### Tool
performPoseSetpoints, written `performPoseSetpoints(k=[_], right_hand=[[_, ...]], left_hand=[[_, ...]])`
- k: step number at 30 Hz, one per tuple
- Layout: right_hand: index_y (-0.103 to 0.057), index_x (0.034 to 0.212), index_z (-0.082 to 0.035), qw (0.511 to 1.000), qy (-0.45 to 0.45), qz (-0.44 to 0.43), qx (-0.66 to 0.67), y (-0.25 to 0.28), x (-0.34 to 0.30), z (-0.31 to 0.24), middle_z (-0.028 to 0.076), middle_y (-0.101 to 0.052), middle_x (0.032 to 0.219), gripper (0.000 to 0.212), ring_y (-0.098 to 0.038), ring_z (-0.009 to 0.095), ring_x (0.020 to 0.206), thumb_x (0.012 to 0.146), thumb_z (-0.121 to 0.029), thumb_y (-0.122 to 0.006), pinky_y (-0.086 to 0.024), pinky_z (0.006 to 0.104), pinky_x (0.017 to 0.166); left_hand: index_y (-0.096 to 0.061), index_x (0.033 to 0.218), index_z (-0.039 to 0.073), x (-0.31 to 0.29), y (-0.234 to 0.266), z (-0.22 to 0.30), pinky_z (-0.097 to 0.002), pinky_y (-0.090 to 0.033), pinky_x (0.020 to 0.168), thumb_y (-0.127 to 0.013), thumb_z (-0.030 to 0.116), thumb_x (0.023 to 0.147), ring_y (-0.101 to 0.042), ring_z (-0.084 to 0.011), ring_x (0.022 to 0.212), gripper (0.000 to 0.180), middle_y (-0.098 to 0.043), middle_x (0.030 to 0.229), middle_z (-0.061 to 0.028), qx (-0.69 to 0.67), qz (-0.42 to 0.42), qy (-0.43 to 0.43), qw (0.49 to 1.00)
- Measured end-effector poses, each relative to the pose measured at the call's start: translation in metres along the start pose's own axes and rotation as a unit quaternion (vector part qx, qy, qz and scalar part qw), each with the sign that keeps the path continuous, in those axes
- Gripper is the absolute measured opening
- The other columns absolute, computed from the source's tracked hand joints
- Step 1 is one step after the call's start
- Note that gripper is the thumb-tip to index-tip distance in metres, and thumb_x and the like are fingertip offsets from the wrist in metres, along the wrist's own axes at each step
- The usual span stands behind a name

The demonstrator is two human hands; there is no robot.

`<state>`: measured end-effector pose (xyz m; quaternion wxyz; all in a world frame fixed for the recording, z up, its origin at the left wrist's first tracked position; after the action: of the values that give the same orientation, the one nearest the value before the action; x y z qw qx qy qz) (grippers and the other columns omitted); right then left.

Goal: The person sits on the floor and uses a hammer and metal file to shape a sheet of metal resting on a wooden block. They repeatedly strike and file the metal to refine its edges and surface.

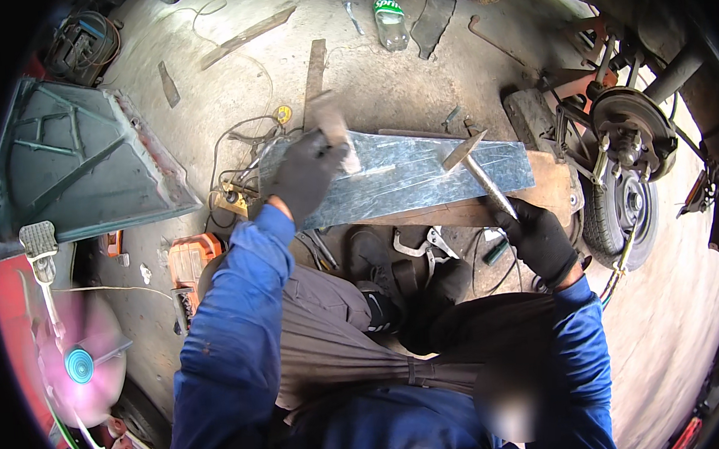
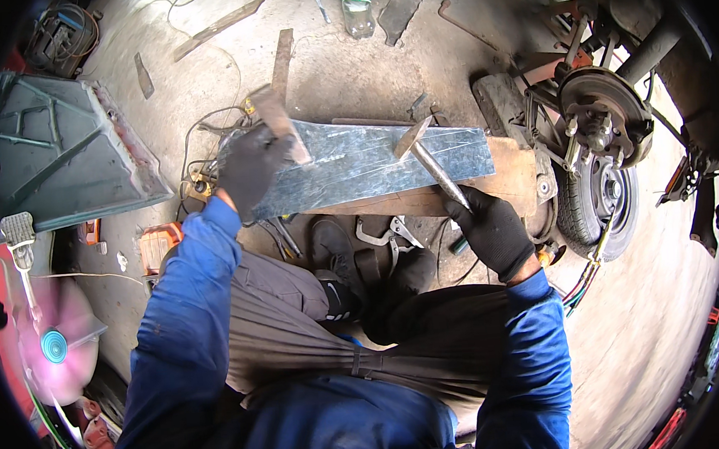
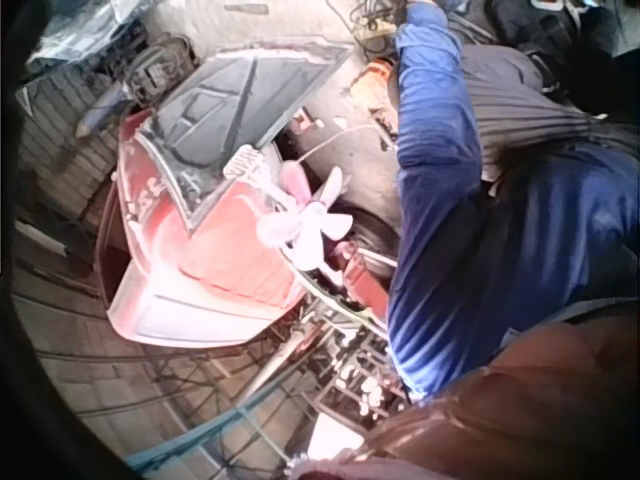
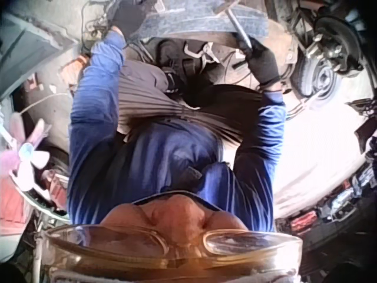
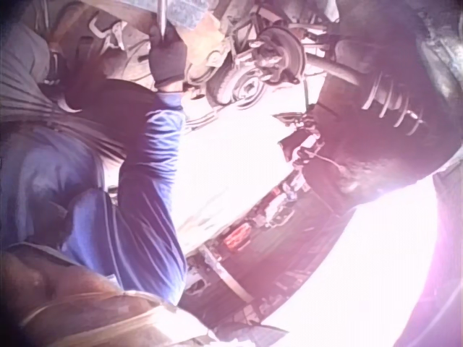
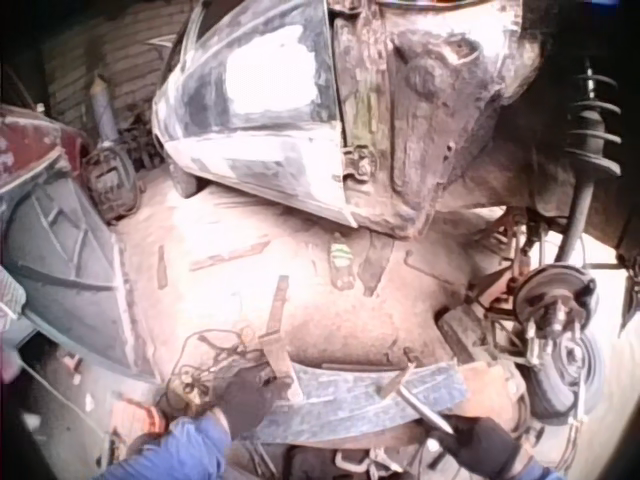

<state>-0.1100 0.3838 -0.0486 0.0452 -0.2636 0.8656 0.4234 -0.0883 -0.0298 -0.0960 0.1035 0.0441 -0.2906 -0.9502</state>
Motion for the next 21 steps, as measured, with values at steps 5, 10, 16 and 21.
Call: performPoseSetpoints(k=[5,10,16,21], right_hand=[[-0.077,0.136,-0.007,1.000,0.012,0.022,0.008,-0.003,-0.003,0.000,0.026,-0.080,0.103,0.038,-0.082,0.040,0.098,0.111,-0.035,-0.070,-0.062,0.0448,0.083],[-0.073,0.144,-0.011,0.998,0.050,0.014,0.027,-0.008,-0.009,-0.011,0.024,-0.081,0.104,0.039,-0.083,0.034,0.095,0.113,-0.033,-0.067,-0.062,0.0435,0.080],[-0.066,0.153,-0.005,0.979,-0.100,-0.065,0.163,-0.023,-0.029,-0.011,0.017,-0.083,0.110,0.048,-0.077,0.024,0.097,0.115,-0.034,-0.066,-0.060,0.0405,0.091],[-0.064,0.153,0.002,0.996,0.019,0.089,-0.013,-0.013,-0.033,-0.054,0.003,-0.067,0.083,0.049,-0.064,0.006,0.076,0.116,-0.030,-0.064,-0.049,0.0268,0.069]], left_hand=[[-0.077,0.124,0.001,-0.002,-0.037,0.025,-0.0448,-0.058,0.094,-0.075,0.029,0.104,-0.077,-0.0412,0.107,0.035,-0.080,0.114,-0.0249,-0.088,-0.067,0.007,0.994],[-0.078,0.121,0.001,-0.006,-0.049,0.033,-0.0398,-0.059,0.091,-0.074,0.016,0.103,-0.079,-0.0339,0.104,0.023,-0.081,0.113,-0.0212,-0.054,-0.046,-0.036,0.997],[-0.078,0.122,0.003,-0.006,-0.055,0.031,-0.0444,-0.059,0.094,-0.074,0.021,0.104,-0.077,-0.0414,0.109,0.026,-0.080,0.117,-0.0238,-0.019,-0.056,-0.049,0.997],[-0.077,0.126,0.005,-0.007,-0.058,0.041,-0.0508,-0.058,0.099,-0.072,0.033,0.106,-0.074,-0.0467,0.113,0.035,-0.078,0.121,-0.0264,0.039,-0.036,-0.053,0.997]])
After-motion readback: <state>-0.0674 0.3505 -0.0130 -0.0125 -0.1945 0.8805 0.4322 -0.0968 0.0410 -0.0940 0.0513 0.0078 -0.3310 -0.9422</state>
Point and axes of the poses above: each hand's wrist, its own x-axis towards the middle knuckle, its own y-axis out of the back of the hand, z = x × y, the point moved 5 cm from there along x, towards the middle knuckle
